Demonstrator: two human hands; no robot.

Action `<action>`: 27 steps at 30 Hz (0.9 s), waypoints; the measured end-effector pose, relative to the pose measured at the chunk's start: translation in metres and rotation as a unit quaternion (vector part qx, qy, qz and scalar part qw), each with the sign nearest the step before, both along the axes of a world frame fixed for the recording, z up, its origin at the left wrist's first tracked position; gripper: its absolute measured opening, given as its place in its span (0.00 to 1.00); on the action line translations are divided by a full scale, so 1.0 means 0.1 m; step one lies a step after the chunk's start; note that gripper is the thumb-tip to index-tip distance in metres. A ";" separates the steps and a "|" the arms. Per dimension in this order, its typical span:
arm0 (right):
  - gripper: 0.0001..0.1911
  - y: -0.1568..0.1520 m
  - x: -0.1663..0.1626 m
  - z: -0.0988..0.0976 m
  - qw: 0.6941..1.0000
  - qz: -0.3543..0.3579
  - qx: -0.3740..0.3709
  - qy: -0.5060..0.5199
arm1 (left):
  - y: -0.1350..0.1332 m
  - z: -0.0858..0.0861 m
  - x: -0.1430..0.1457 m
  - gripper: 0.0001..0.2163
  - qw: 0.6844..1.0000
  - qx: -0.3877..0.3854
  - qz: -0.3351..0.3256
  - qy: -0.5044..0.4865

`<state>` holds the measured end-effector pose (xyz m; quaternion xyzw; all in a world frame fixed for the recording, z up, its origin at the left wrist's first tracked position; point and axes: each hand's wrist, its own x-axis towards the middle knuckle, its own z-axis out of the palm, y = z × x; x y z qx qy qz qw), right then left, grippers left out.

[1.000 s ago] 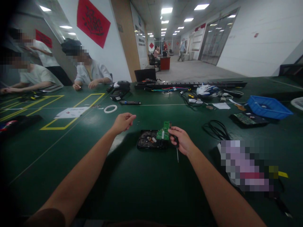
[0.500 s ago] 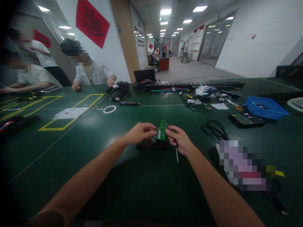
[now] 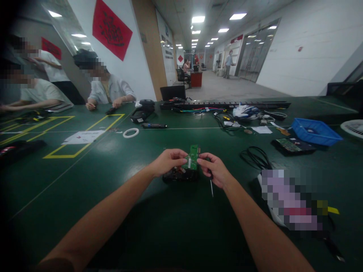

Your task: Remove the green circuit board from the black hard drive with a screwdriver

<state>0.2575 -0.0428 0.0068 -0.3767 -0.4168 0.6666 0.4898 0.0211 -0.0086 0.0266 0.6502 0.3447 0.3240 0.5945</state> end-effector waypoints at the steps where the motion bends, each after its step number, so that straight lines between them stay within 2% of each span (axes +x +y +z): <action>1: 0.17 0.00 0.00 0.00 1.000 -0.004 0.002 -0.001 | 0.01 0.00 -0.01 0.11 1.000 0.002 -0.001 0.003; 9: 0.17 0.03 0.00 -0.02 1.000 -0.009 -0.006 0.026 | 0.05 -0.01 -0.08 0.11 1.000 -0.012 -0.012 -0.004; 16: 0.17 0.04 0.02 0.00 0.999 -0.026 -0.009 0.028 | 0.07 0.00 -0.09 0.08 0.999 -0.044 0.010 -0.011; 27: 0.18 0.05 0.03 -0.03 1.000 -0.021 -0.012 0.015 | 0.04 0.02 -0.08 0.08 0.999 -0.019 -0.015 0.023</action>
